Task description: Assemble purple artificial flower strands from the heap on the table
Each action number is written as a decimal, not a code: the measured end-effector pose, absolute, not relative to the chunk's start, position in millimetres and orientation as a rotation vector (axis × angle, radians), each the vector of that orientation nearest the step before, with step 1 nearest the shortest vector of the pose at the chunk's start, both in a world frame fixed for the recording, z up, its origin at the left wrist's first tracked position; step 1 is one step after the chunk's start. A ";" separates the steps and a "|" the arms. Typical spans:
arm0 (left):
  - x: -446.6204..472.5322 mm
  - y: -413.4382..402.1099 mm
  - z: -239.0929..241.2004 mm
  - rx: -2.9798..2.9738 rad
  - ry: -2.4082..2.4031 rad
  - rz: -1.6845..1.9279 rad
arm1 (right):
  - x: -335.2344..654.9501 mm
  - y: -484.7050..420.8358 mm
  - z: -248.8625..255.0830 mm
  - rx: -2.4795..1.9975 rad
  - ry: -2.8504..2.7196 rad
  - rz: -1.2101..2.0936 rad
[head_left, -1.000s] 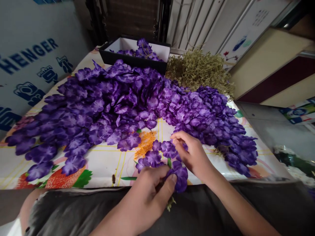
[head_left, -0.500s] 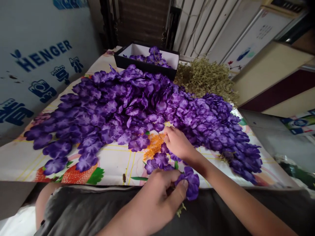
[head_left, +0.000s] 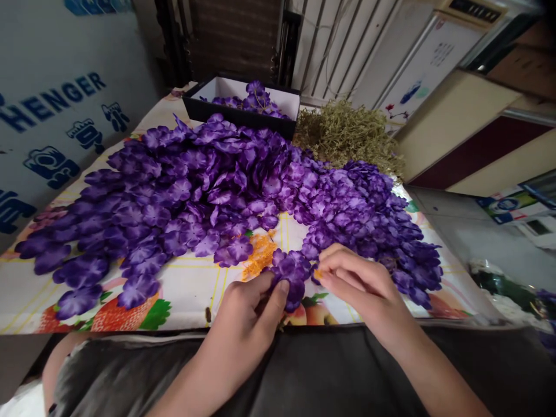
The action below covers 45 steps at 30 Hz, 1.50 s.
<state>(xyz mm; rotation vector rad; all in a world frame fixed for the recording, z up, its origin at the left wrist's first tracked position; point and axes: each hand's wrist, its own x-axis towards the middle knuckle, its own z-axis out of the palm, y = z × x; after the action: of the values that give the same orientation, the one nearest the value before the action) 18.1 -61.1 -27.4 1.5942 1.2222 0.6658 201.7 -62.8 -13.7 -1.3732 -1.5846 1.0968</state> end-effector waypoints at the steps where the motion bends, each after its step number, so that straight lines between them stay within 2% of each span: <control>1: 18.7 -62.0 -27.6 1.619 1.203 0.657 | 202.0 -69.1 -10.9 -1.337 -1.560 1.134; 14: 17.3 -65.3 -26.6 1.673 0.972 0.568 | 193.5 -80.0 -14.3 -1.232 -1.620 1.194; 29: 14.5 -70.6 -30.0 1.894 0.899 0.664 | 200.6 -78.9 -10.6 -1.200 -1.362 1.598; 37: 15.6 -67.9 -27.7 1.953 0.954 0.458 | 197.9 -77.3 -12.9 -1.227 -1.300 1.638; 45: 15.0 -68.9 -29.8 1.912 0.954 0.511 | 199.7 -77.5 -14.2 -1.251 -1.301 1.603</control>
<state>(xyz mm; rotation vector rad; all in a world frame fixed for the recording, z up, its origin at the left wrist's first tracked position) 15.0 -68.9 -29.8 1.9123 0.9536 0.5112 199.7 -77.5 -14.2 -1.2512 -1.3010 1.6025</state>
